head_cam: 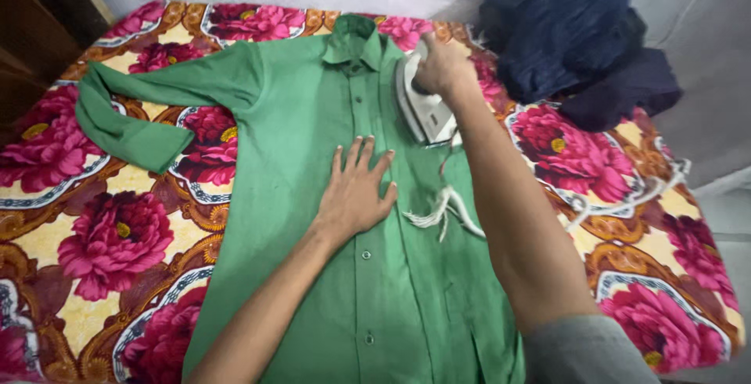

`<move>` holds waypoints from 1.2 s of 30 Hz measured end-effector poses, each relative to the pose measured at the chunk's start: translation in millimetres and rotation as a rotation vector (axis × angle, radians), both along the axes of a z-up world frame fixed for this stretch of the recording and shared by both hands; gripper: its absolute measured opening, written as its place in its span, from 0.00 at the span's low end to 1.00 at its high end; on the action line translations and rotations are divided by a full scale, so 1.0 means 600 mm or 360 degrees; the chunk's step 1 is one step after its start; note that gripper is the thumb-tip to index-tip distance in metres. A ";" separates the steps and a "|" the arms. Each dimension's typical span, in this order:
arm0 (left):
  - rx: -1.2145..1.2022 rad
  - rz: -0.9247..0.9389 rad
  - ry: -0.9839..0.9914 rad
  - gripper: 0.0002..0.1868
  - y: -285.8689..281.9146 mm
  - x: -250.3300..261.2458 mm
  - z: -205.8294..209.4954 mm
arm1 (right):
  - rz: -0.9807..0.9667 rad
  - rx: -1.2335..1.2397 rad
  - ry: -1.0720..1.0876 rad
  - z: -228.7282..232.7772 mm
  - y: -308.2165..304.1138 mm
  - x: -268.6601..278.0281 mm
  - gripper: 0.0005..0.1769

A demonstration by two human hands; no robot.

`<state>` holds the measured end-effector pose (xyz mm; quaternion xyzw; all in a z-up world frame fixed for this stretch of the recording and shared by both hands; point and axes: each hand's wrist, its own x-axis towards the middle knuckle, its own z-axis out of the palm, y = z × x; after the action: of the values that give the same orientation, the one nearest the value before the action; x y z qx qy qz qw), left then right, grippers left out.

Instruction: The person irons a green long-sleeved shirt laid out on a floral-patterned bed. They use a white electric iron to smooth the front, sleeves, and collar, and briefly adjust the shirt's position during the process.

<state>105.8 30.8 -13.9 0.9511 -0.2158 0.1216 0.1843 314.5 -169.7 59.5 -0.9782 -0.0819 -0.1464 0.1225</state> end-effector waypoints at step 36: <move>0.0003 -0.0017 0.0026 0.35 0.002 0.003 -0.006 | -0.0184 -0.0041 0.0023 -0.004 0.024 -0.026 0.31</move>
<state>107.7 31.8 -17.5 0.9511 -0.2197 0.1127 0.1857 299.1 -155.4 57.2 -0.9838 -0.0261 -0.1452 0.1019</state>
